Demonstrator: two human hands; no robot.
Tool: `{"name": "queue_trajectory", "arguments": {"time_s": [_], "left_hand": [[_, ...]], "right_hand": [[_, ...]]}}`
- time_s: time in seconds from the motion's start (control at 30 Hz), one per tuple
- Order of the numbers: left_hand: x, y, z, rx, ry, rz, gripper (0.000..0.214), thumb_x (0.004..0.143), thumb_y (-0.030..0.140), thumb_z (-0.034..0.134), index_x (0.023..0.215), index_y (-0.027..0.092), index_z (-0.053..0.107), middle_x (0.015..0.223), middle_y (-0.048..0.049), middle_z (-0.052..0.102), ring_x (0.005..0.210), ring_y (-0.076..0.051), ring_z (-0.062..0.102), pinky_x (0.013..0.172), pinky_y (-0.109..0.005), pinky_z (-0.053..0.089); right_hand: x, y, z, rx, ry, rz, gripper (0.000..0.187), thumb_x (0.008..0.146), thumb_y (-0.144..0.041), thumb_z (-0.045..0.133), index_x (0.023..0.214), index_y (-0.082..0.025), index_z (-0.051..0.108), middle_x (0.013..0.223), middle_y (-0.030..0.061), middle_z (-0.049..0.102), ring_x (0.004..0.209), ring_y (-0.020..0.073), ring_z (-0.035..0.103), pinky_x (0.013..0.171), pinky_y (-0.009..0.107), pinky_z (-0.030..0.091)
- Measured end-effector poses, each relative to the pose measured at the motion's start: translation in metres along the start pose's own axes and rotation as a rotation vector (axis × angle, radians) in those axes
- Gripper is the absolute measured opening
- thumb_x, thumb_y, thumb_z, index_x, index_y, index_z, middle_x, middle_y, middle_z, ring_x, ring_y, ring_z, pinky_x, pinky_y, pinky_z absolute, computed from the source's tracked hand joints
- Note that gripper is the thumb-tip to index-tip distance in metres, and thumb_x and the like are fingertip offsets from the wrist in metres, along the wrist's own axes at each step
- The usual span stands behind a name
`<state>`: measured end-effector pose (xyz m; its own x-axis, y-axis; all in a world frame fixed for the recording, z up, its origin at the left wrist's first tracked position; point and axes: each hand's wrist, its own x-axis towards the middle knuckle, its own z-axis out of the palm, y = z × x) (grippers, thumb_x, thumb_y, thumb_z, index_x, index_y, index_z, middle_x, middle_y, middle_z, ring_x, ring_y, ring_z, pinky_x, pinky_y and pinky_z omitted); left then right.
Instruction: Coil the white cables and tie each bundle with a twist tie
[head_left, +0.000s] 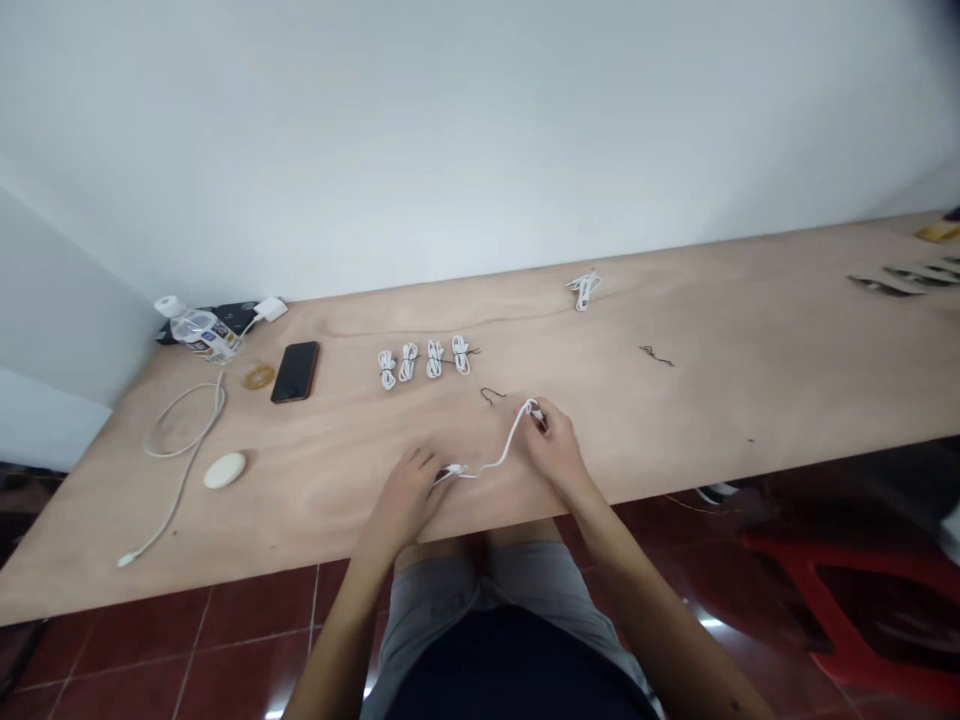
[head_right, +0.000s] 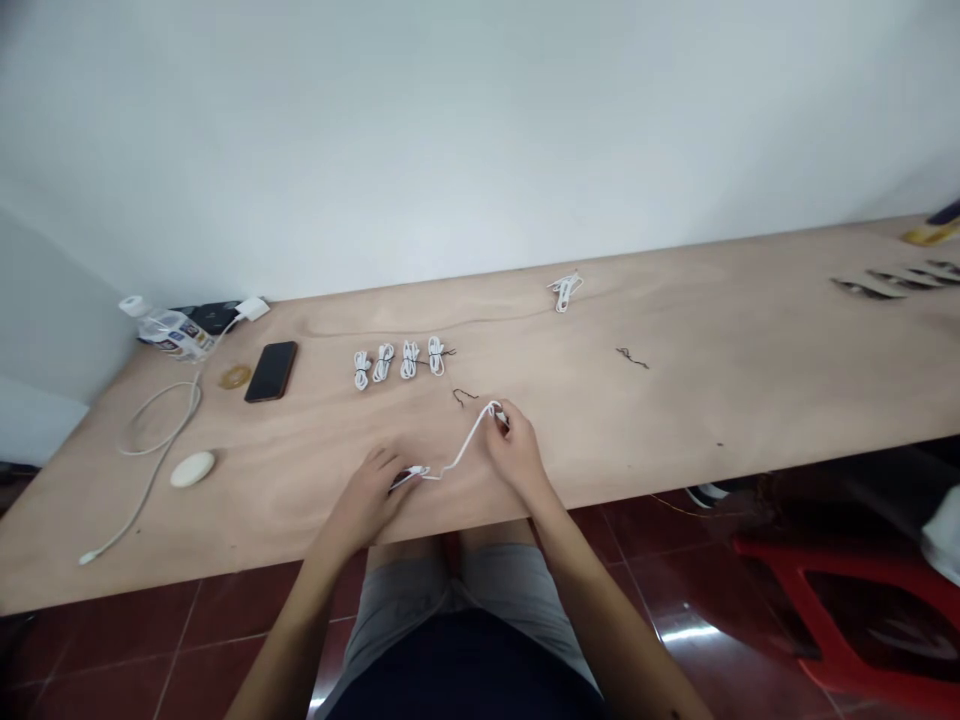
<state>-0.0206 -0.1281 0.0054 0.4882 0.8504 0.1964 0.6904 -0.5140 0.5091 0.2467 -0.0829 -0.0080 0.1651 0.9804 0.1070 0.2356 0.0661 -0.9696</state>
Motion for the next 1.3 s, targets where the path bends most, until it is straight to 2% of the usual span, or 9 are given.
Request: {"name": "queue_trajectory", "arguments": {"time_s": [0.2, 0.37, 0.6, 0.73, 0.83, 0.97, 1.1, 1.2, 1.3], "left_hand": [[-0.001, -0.001, -0.001, -0.015, 0.055, -0.154, 0.020, 0.111, 0.033, 0.052, 0.117, 0.022, 0.067, 0.114, -0.0095, 0.071, 0.107, -0.028, 0.064, 0.093, -0.041, 0.051], [0.001, -0.003, -0.001, 0.003, 0.089, -0.285, 0.024, 0.112, 0.036, 0.048, 0.120, 0.022, 0.066, 0.112, -0.0107, 0.072, 0.104, -0.029, 0.066, 0.089, -0.040, 0.051], [0.006, -0.001, -0.001, -0.105, 0.127, -0.340, 0.025, 0.111, 0.039, 0.047, 0.116, 0.022, 0.065, 0.113, -0.0112, 0.071, 0.105, -0.029, 0.067, 0.091, -0.040, 0.050], [0.012, 0.006, 0.001, -0.246, 0.238, -0.354, 0.026, 0.111, 0.042, 0.048, 0.105, 0.022, 0.064, 0.103, -0.0082, 0.072, 0.096, -0.026, 0.066, 0.085, -0.036, 0.048], [0.018, 0.015, 0.004, -0.357, 0.333, -0.374, 0.026, 0.109, 0.044, 0.052, 0.099, 0.022, 0.062, 0.095, -0.0051, 0.070, 0.087, -0.022, 0.064, 0.079, -0.032, 0.046], [0.026, 0.031, 0.011, -0.515, 0.407, -0.364, 0.027, 0.108, 0.045, 0.057, 0.096, 0.021, 0.062, 0.086, -0.0021, 0.065, 0.078, -0.018, 0.058, 0.074, -0.029, 0.045], [0.032, 0.040, 0.023, -0.769, 0.445, -0.416, 0.040, 0.106, 0.057, 0.056, 0.094, 0.019, 0.063, 0.079, -0.0010, 0.060, 0.068, -0.015, 0.052, 0.066, -0.027, 0.044], [0.035, 0.036, 0.031, -0.912, 0.511, -0.489, 0.047, 0.102, 0.064, 0.060, 0.095, 0.018, 0.065, 0.074, -0.0002, 0.059, 0.067, -0.015, 0.055, 0.066, -0.026, 0.046], [0.034, 0.028, 0.033, -0.951, 0.546, -0.513, 0.048, 0.097, 0.066, 0.066, 0.093, 0.018, 0.064, 0.074, 0.0003, 0.059, 0.067, -0.014, 0.056, 0.066, -0.025, 0.046]], "right_hand": [[0.003, -0.007, 0.005, 0.863, -0.027, 0.327, 0.020, 0.089, -0.042, 0.075, 0.092, -0.025, 0.064, 0.084, -0.0001, 0.068, 0.083, 0.0200, 0.066, 0.089, 0.037, 0.056], [0.001, -0.024, -0.004, 1.220, -0.181, 0.567, 0.018, 0.085, -0.030, 0.072, 0.101, -0.025, 0.068, 0.069, -0.0055, 0.055, 0.060, 0.0142, 0.053, 0.073, 0.035, 0.058], [-0.002, -0.030, 0.008, 0.933, -0.150, 0.365, 0.039, 0.090, -0.046, 0.085, 0.072, -0.023, 0.059, 0.068, -0.0028, 0.057, 0.063, 0.0137, 0.053, 0.062, 0.029, 0.050], [-0.004, -0.027, 0.017, 0.582, -0.242, 0.303, 0.045, 0.091, -0.065, 0.077, 0.084, -0.021, 0.074, 0.092, 0.0066, 0.075, 0.089, 0.0217, 0.070, 0.080, 0.035, 0.058], [-0.009, -0.031, 0.025, 0.446, -0.315, 0.295, 0.051, 0.088, -0.072, 0.075, 0.097, -0.022, 0.077, 0.100, 0.0087, 0.078, 0.084, 0.0229, 0.072, 0.072, 0.037, 0.060], [-0.022, -0.038, 0.042, 0.542, -0.392, 0.281, 0.055, 0.091, -0.070, 0.072, 0.118, -0.022, 0.074, 0.075, -0.0001, 0.067, 0.050, 0.0120, 0.051, 0.047, 0.027, 0.041], [-0.027, -0.036, 0.058, 0.606, -0.252, 0.260, 0.042, 0.085, -0.060, 0.083, 0.092, -0.020, 0.071, 0.059, -0.0070, 0.045, 0.048, 0.0082, 0.032, 0.044, 0.025, 0.024], [-0.024, -0.031, 0.061, 0.660, -0.139, 0.262, 0.040, 0.084, -0.056, 0.084, 0.080, -0.022, 0.063, 0.061, -0.0065, 0.044, 0.051, 0.0091, 0.035, 0.045, 0.025, 0.027], [-0.019, -0.031, 0.056, 0.762, -0.084, 0.324, 0.038, 0.084, -0.055, 0.083, 0.081, -0.023, 0.062, 0.075, -0.0013, 0.061, 0.061, 0.0123, 0.053, 0.050, 0.025, 0.039]]}}
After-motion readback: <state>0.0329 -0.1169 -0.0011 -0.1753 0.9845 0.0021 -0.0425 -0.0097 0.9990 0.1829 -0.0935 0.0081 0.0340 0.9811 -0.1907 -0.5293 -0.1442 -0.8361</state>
